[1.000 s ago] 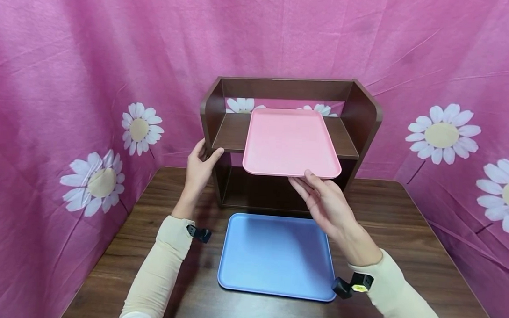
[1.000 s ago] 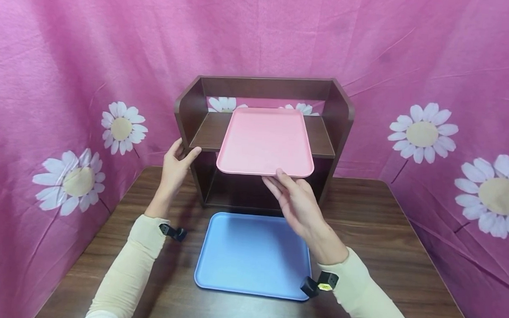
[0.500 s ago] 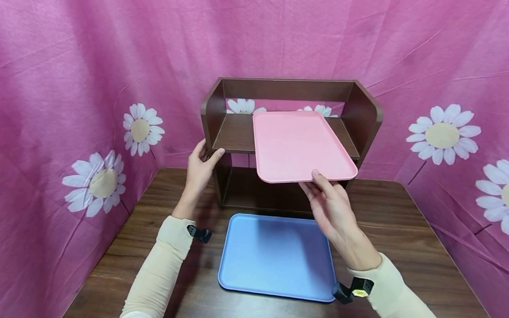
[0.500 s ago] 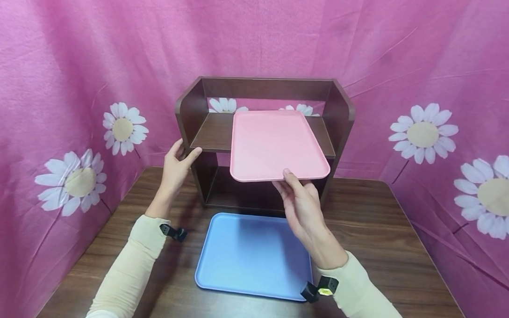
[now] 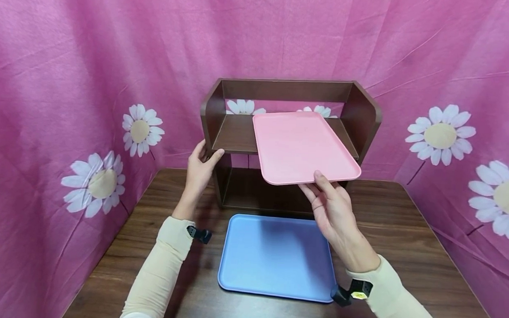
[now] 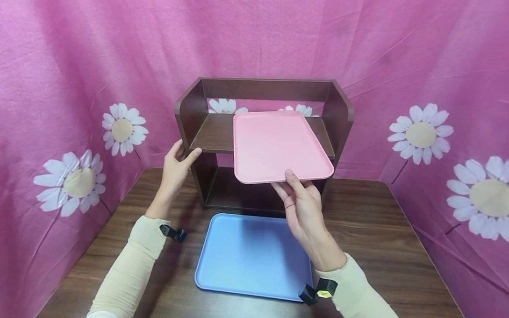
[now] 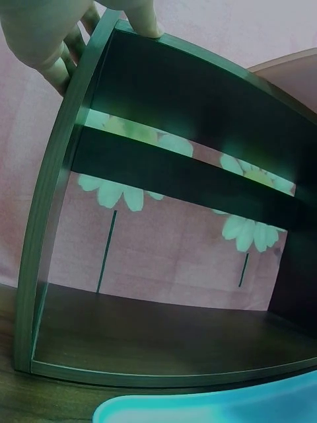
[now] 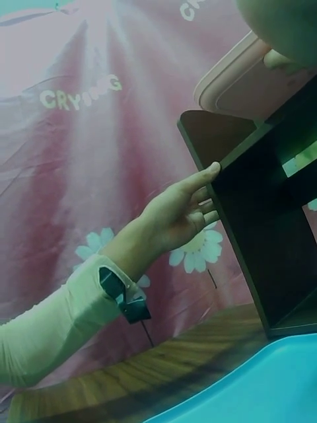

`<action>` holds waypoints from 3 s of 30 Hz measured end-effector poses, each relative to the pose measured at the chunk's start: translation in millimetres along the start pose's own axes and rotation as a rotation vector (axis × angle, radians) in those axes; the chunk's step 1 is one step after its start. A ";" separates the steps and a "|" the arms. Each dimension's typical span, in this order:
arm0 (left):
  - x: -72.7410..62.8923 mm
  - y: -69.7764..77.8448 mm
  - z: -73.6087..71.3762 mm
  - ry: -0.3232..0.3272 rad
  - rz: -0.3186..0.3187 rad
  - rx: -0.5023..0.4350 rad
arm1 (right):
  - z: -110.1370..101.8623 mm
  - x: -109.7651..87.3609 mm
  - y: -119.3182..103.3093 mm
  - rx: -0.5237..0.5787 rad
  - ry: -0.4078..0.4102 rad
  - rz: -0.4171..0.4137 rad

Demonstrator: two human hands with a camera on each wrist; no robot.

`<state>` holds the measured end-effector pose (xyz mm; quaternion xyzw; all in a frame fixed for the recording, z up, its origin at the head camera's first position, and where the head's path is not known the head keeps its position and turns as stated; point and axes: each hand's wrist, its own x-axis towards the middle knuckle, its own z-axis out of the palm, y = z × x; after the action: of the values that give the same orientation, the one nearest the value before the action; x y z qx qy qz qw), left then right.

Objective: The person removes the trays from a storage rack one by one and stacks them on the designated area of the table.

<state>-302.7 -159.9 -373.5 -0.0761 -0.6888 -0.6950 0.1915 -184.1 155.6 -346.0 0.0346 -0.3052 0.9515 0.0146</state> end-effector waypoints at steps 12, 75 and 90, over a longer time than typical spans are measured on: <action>-1.9 2.4 0.8 0.011 -0.002 -0.001 | -0.4 -1.8 -5.6 -0.008 0.046 -0.062; -1.8 4.4 0.6 0.007 -0.009 -0.019 | -7.2 -24.2 -29.7 -0.114 -0.096 -0.144; -1.1 3.6 -0.4 0.008 -0.020 -0.012 | -6.2 -25.3 -47.6 -0.042 -0.126 -0.119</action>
<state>-300.3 -160.1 -370.6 -0.0677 -0.6844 -0.7015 0.1867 -156.9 197.8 -325.3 0.1121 -0.3230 0.9383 0.0524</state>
